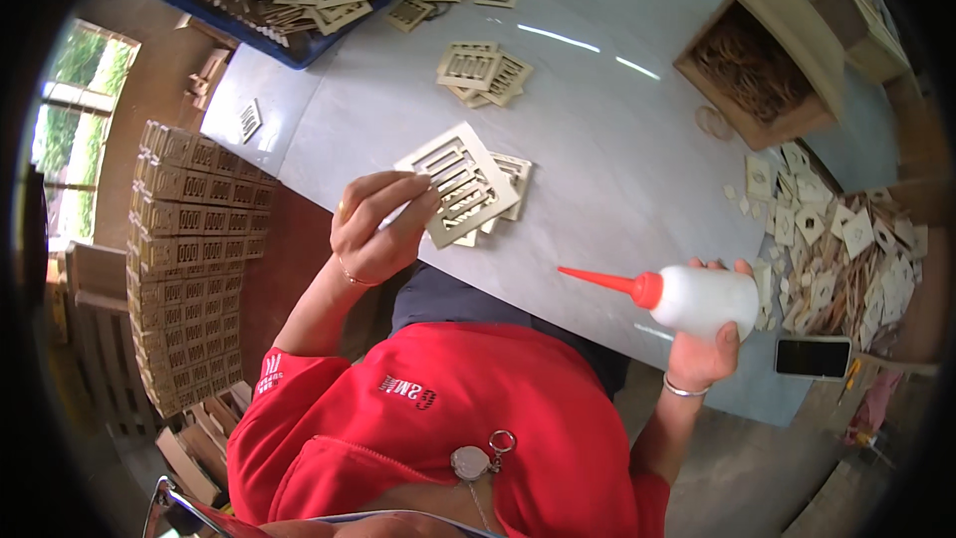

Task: Assemble small laser-cut wooden boxes by applying glue to the edges and fitting the pieces together.

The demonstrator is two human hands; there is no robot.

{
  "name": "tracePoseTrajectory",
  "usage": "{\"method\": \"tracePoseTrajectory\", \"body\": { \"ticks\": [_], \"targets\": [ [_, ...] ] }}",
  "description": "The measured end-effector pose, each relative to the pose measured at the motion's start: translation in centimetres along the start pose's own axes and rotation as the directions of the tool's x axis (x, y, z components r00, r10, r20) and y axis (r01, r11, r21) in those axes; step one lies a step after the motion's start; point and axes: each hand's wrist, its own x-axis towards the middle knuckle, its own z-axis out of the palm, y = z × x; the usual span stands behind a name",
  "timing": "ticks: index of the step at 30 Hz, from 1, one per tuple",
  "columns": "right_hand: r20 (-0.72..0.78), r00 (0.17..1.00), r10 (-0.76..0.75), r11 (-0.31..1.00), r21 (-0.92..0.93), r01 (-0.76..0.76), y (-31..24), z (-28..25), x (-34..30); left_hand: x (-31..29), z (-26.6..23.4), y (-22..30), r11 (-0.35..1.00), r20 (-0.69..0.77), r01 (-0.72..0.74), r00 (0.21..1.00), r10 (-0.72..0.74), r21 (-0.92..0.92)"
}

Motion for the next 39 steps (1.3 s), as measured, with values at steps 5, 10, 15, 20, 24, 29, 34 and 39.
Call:
{"method": "tracePoseTrajectory", "body": {
  "ticks": [5,10,15,20,24,29,34,39],
  "targets": [
    [-0.021,0.994,-0.111,0.988,-0.111,0.108,-0.9,1.2,0.7,0.6,1.5,4.7,0.269,0.561,0.875,0.468,-0.683,-0.402],
    [0.112,0.979,-0.172,0.953,-0.234,0.194,-2.1,2.7,1.1,2.1,2.1,6.0,-0.303,0.847,0.905,0.104,-0.521,-0.298],
    [0.087,0.973,-0.216,0.932,-0.278,0.232,-2.2,3.8,1.7,2.5,2.3,6.8,-0.321,0.872,0.911,0.077,-0.484,-0.259],
    [0.135,0.968,-0.21,0.923,-0.299,0.242,-2.1,4.1,2.1,2.6,2.5,7.0,-0.266,0.874,0.933,0.092,-0.477,-0.244],
    [0.19,0.966,-0.177,0.912,-0.336,0.234,-2.2,3.8,2.2,2.8,2.5,7.0,-0.261,0.872,0.937,0.083,-0.482,-0.233],
    [0.174,0.968,-0.18,0.899,-0.369,0.234,-2.6,3.9,2.2,2.4,2.7,6.8,-0.282,0.868,0.923,0.097,-0.487,-0.261],
    [0.16,0.969,-0.19,0.904,-0.357,0.237,-2.9,3.3,2.3,2.4,2.5,6.6,-0.311,0.869,0.911,0.093,-0.486,-0.272],
    [0.123,0.972,-0.201,0.909,-0.346,0.231,-3.4,2.4,2.0,2.5,2.5,6.4,-0.341,0.871,0.898,0.087,-0.484,-0.279]
  ]
}}
